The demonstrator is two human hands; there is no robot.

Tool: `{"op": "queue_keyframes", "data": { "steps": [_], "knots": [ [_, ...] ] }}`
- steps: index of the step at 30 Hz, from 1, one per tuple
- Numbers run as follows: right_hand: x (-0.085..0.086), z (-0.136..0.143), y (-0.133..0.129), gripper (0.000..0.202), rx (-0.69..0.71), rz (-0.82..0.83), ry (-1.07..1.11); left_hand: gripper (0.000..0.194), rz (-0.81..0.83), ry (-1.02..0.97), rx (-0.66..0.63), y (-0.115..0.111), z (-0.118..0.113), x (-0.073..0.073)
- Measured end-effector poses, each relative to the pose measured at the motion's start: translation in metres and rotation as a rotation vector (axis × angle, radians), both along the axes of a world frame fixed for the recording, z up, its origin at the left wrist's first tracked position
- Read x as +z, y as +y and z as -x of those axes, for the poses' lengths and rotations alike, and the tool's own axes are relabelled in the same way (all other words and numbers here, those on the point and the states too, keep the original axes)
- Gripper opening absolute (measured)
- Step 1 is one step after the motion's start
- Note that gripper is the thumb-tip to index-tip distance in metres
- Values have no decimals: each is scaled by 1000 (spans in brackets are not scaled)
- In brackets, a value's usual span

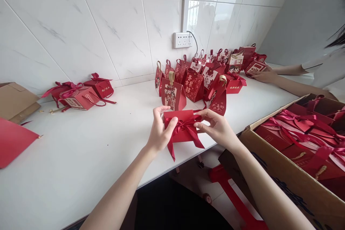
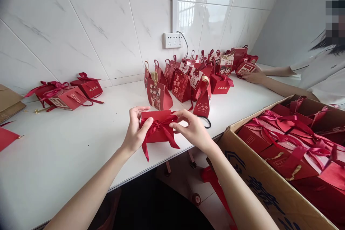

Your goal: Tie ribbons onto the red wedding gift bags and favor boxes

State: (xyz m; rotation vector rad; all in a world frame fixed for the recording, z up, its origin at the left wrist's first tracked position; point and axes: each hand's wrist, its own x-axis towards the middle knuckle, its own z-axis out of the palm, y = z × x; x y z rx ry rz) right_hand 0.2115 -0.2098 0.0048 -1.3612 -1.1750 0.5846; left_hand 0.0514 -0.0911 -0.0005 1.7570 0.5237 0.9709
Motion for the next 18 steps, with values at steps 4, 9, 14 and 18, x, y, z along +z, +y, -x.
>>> {"op": "queue_keyframes", "data": {
  "steps": [4, 9, 14, 18],
  "knots": [
    [-2, 2, 1, 35, -77, 7, 110, 18, -185, 43, 78, 4, 1, -1],
    [-4, 2, 1, 40, -157, 8, 239, 18, -251, 112, -1, 8, 1, 0],
    [-7, 0, 1, 37, -143, 23, 410, 20, -211, 65, 35, 4, -2, -3],
    [-13, 0, 0, 35, -150, 30, 536, 21, -207, 50, 30, 2, -3, -5]
  ]
}}
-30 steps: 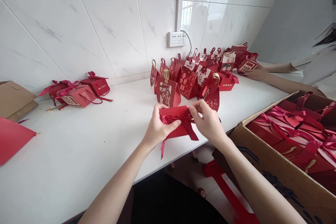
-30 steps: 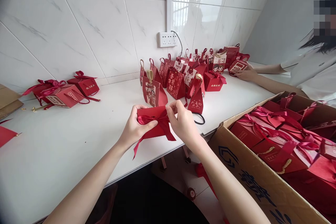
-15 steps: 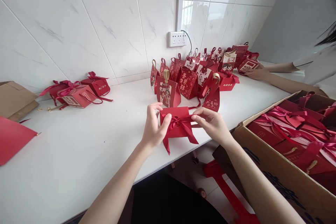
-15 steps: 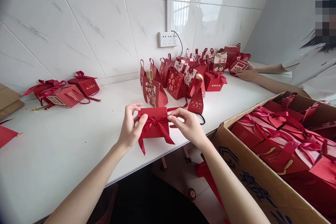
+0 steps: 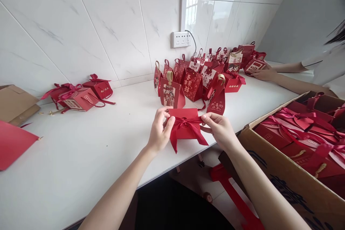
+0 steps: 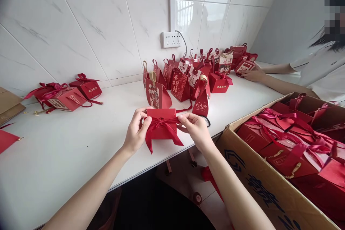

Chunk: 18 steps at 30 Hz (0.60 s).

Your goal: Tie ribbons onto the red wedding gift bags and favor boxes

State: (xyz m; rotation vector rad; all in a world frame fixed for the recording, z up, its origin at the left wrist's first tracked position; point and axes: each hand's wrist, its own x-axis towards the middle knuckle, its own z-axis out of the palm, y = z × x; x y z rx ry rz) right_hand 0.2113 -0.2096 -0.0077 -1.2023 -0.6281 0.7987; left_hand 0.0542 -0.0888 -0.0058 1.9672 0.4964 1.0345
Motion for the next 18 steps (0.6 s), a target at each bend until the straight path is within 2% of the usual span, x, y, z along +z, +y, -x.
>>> {"op": "queue_keyframes", "data": {
  "steps": [11, 15, 16, 18],
  "knots": [
    [-7, 5, 5, 35, -9, -38, 169, 19, -21, -27, -3, 0, -3, -4],
    [-12, -3, -3, 38, 34, -60, -38, 23, 46, -55, -35, 5, -3, -6],
    [-14, -5, -6, 45, 54, -83, -128, 23, 83, -60, -42, 5, -3, -6],
    [-15, -8, -14, 75, 109, -118, -347, 25, 151, -80, -60, 6, -2, -5]
  ]
}}
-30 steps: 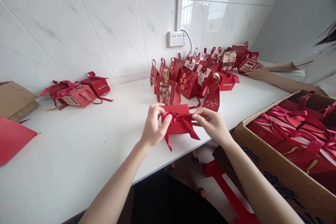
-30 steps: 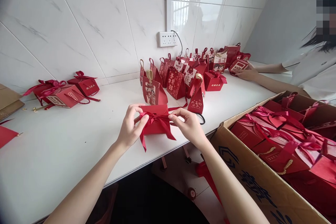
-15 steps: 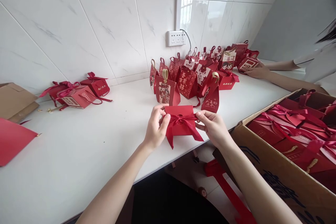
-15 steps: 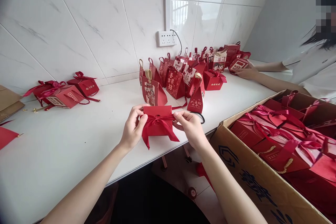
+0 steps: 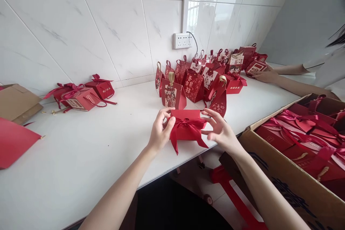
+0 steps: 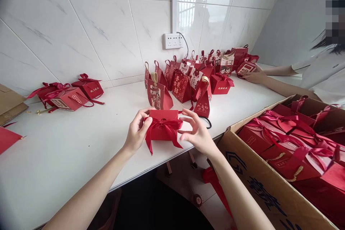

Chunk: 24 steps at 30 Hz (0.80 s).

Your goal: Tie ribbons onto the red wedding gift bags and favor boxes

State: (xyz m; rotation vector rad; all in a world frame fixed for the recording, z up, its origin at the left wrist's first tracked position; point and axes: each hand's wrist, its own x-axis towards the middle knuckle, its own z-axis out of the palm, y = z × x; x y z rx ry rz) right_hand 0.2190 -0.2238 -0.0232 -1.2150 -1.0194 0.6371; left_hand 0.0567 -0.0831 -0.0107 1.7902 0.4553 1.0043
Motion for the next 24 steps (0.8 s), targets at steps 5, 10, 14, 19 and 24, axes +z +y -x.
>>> {"op": "queue_keyframes", "data": {
  "steps": [5, 10, 14, 19, 24],
  "knots": [
    [4, 7, -12, 117, 42, 105, -617, 27, 66, -34, -62, -6, -1, 0],
    [11, 15, -21, 102, -135, 126, -772, 28, 49, -120, -126, -1, 1, -5],
    [18, 2, -55, 92, -337, 155, -655, 36, 7, -19, 92, 18, 0, -14],
    [40, -37, -119, 85, -901, 191, -555, 35, 45, 200, 251, 27, -6, -18],
    [49, -72, -167, 96, -1304, 513, -675, 41, 16, 387, 228, 19, -7, -16]
  ]
}}
